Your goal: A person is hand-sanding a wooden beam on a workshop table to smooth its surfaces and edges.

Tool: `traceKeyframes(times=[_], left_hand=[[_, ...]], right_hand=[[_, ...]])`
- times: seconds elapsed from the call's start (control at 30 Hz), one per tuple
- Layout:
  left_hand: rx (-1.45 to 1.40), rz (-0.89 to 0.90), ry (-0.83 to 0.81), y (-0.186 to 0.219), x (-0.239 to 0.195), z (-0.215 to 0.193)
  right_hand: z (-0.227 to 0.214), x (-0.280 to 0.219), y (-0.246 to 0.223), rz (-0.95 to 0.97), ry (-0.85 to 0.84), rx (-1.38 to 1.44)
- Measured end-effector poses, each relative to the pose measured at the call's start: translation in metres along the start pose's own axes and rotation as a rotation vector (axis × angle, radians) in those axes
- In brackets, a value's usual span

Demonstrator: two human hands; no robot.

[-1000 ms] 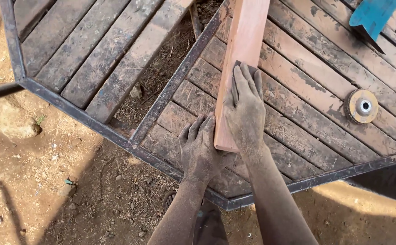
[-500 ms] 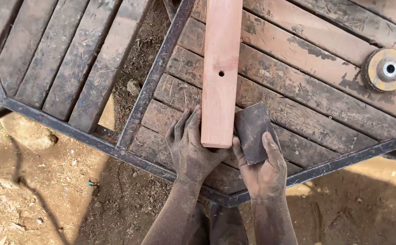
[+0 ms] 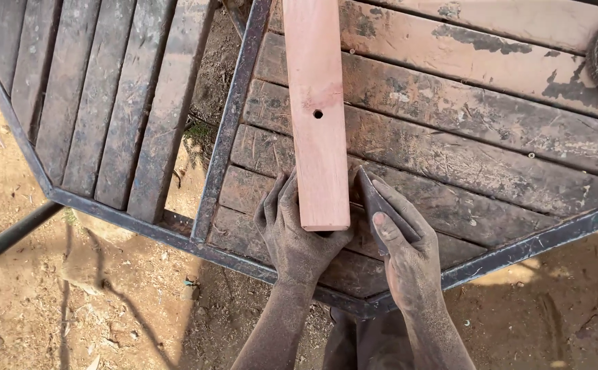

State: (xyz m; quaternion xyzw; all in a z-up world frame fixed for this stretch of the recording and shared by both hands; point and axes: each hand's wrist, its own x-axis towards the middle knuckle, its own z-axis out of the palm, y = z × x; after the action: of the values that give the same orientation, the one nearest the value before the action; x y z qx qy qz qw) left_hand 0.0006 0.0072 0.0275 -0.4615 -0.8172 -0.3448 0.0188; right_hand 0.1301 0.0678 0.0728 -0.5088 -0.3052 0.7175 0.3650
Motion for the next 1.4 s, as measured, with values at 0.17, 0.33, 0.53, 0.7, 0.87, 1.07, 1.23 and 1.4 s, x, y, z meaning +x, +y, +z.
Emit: traceKeyframes(times=[0.17, 0.33, 0.53, 0.7, 0.87, 1.07, 1.23, 1.4], left_hand=[[0.036, -0.013, -0.008, 0.000, -0.001, 0.002], [0.016, -0.012, -0.037, -0.002, -0.003, 0.002], [0.035, -0.013, -0.064, -0.008, -0.007, 0.005], [0.078, 0.001, -0.062, -0.016, -0.010, 0.009], [0.050, -0.045, -0.115, -0.020, -0.015, 0.009], [0.072, -0.018, -0.103, -0.018, -0.016, 0.005], [0.062, -0.007, -0.097, -0.018, -0.011, 0.007], [0.023, -0.011, -0.113, -0.016, -0.011, 0.004]], right_hand=[[0.002, -0.003, -0.001, -0.244, -0.281, -0.264], [-0.008, -0.001, -0.006, -0.314, -0.383, -0.361], [0.000, -0.006, 0.001, -0.349, -0.416, -0.398], [0.000, -0.033, 0.015, -0.517, -0.314, -0.644], [-0.006, -0.047, 0.017, -0.662, -0.300, -1.044], [0.017, -0.034, 0.005, -0.603, -0.246, -0.992], [0.012, -0.029, 0.008, -0.659, -0.261, -1.027], [0.027, -0.013, -0.007, -0.695, -0.251, -0.974]])
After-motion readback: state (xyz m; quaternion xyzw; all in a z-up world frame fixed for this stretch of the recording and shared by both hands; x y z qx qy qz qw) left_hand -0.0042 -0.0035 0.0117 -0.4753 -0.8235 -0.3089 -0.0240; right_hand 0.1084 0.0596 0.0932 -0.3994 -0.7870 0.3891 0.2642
